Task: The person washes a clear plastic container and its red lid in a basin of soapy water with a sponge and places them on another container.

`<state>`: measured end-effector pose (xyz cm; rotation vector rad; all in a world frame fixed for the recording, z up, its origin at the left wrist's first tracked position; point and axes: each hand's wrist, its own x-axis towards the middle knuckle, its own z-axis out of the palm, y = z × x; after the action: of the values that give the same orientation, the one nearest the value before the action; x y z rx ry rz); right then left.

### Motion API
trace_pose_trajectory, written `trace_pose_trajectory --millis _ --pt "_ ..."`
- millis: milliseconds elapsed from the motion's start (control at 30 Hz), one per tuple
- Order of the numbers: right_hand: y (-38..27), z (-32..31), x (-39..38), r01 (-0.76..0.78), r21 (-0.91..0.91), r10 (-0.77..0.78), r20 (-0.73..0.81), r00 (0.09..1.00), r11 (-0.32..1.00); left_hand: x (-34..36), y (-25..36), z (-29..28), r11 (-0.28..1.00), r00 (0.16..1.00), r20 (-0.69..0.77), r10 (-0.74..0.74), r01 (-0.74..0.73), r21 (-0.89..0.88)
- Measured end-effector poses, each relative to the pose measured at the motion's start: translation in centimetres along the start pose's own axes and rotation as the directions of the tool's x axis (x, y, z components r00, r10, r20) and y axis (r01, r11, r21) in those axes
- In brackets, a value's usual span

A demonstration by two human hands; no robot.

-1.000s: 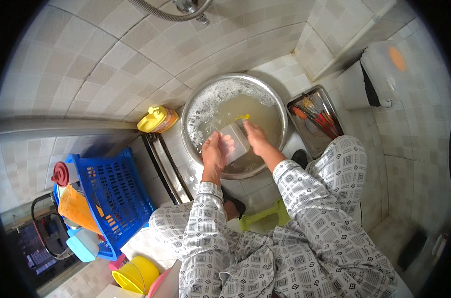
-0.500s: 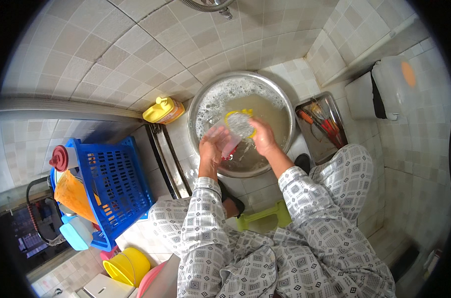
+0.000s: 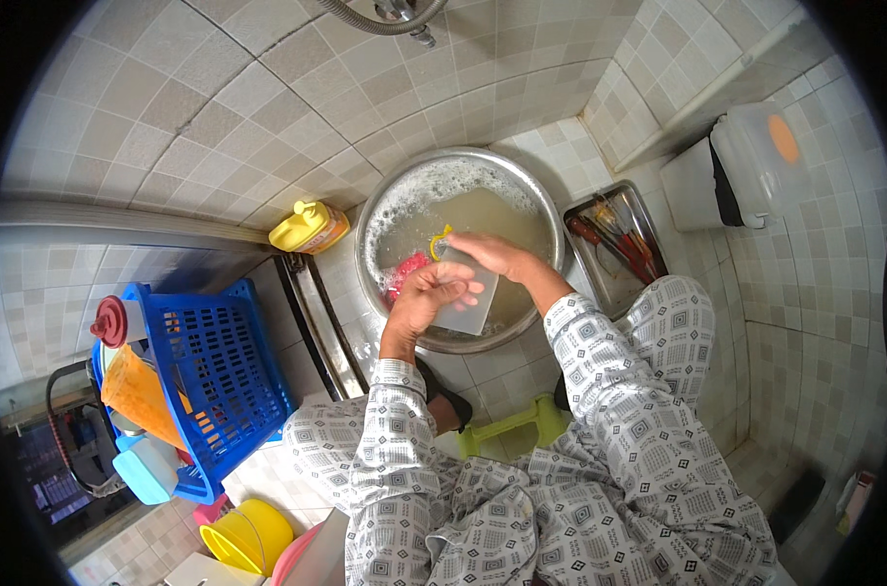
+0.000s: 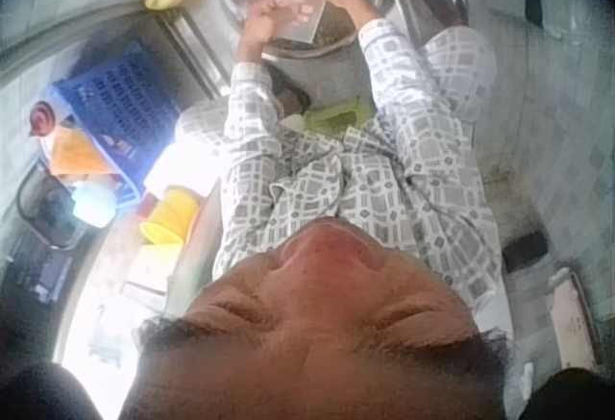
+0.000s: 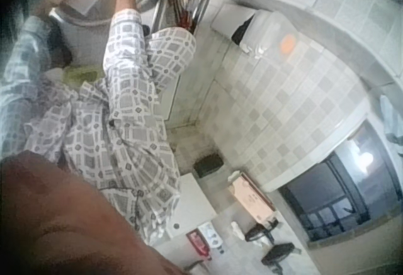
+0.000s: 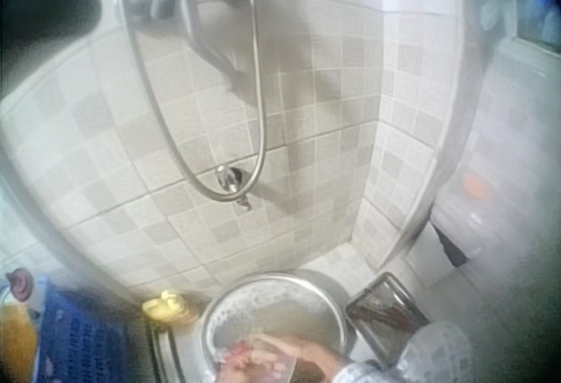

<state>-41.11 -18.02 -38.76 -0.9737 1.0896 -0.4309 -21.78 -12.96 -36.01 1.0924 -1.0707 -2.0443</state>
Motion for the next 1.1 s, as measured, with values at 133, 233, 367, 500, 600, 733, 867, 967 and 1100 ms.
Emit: trace_pose_trajectory --millis 133,233,367,500,600,733,867,967,1100 --pt "2.2 -1.2 0.0 -0.122 0.627 0.083 0.092 0.992 0.77 0.2 0.3 0.0 0.971 0.99 -0.122 0.073 -0.099 -0.216" --pt "3.0 0.6 -0.3 -0.104 0.822 0.049 0.092 0.995 0.559 1.0 -0.4 -0.8 0.896 0.941 -0.291 0.171 -0.271 -0.351" --pt "5.3 3.7 0.4 0.048 0.938 -0.005 -0.049 0.999 0.344 2.7 -1.4 -0.8 0.802 0.875 -0.421 0.237 -0.421 -0.423" --pt "4.7 7.2 0.8 0.144 0.965 0.047 -0.158 0.986 0.219 3.3 -3.9 -0.4 0.893 0.818 -0.524 0.236 -0.396 -0.216" --pt "3.5 8.8 0.2 0.291 0.819 0.088 -0.38 0.921 0.495 3.6 -4.5 -0.3 0.916 0.788 -0.579 0.21 -0.366 -0.166" --pt "4.8 8.4 0.9 0.25 0.03 -0.17 -0.656 0.736 0.968 3.5 -4.9 0.1 0.957 0.797 -0.561 0.224 -0.288 -0.027" --pt "6.2 6.1 1.5 0.254 0.364 -0.025 -0.529 0.848 0.896 3.9 -4.2 2.1 0.954 0.807 -0.559 0.191 -0.286 -0.086" --pt "4.3 9.1 1.3 0.27 0.324 -0.084 -0.49 0.868 0.907 4.3 -6.6 -0.7 0.931 0.764 -0.532 0.365 -0.286 0.228" --pt "-0.4 7.2 -1.7 0.11 0.464 0.057 -0.331 0.942 0.879 3.3 -8.5 -0.9 0.631 0.829 -0.357 0.431 0.006 0.776"
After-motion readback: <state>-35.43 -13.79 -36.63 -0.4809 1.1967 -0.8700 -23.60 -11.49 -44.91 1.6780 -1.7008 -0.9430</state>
